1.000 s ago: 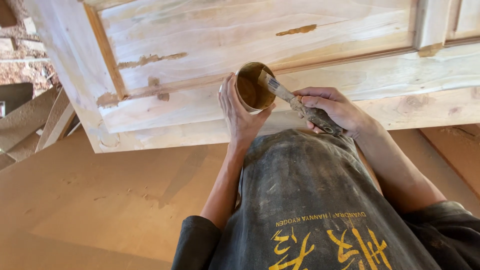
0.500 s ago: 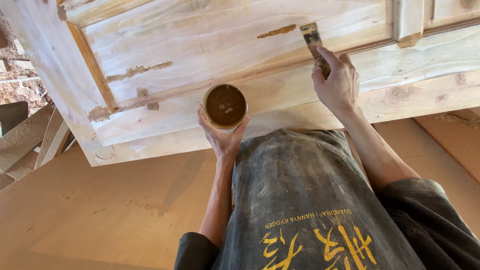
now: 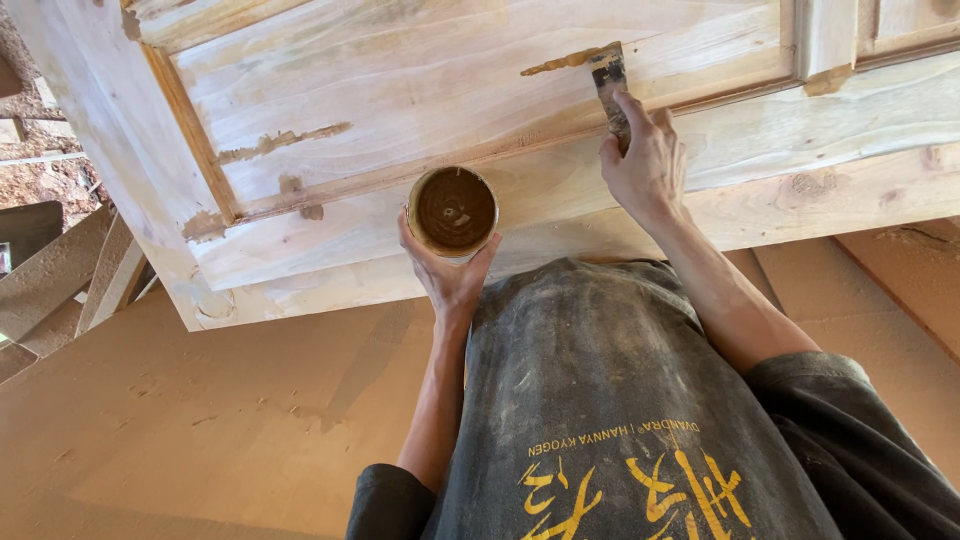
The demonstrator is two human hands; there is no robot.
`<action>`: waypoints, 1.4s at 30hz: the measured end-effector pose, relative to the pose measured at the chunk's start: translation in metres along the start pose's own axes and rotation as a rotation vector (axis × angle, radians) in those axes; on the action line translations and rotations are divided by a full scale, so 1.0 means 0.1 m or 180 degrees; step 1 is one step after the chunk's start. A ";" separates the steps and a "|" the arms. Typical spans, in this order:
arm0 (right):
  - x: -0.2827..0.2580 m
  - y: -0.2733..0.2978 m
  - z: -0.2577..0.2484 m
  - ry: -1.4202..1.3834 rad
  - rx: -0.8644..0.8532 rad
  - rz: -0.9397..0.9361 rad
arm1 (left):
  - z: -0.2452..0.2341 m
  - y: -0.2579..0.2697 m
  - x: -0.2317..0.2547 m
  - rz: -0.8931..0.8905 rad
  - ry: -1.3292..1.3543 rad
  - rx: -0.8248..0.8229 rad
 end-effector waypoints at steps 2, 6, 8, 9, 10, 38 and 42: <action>-0.02 0.02 -0.04 -0.0068 0.0030 -0.0009 | -0.01 -0.02 0.00 -0.0033 -0.0014 -0.0017; 0.01 0.02 -0.12 -0.0095 0.0106 0.0015 | 0.00 -0.03 -0.02 -0.0072 -0.0025 -0.0036; 0.08 -0.02 -0.09 0.0006 0.0114 0.0028 | 0.02 -0.03 -0.03 -0.0043 -0.0005 -0.0031; 0.10 -0.04 -0.06 0.0100 0.0105 0.0021 | 0.01 -0.04 -0.03 -0.0022 0.0002 -0.0003; 0.12 -0.04 -0.07 0.0093 0.0109 0.0024 | 0.00 -0.05 -0.01 -0.0015 -0.0001 -0.0006; 0.52 -0.08 -0.20 -0.0005 0.0408 -0.0205 | -0.05 0.04 0.04 -0.0593 0.0022 0.0130; 0.53 -0.06 -0.25 -0.0011 0.0465 -0.0366 | -0.06 0.03 0.01 -0.0515 0.0023 0.0122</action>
Point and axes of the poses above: each hand's wrist, its own y-axis away from the middle knuckle, its own z-axis out of the palm, x = y × z, the point moved 3 cm from there along -y, towards the middle knuckle, and after that the axes turned 5 degrees about z, right-handed, at the moved point
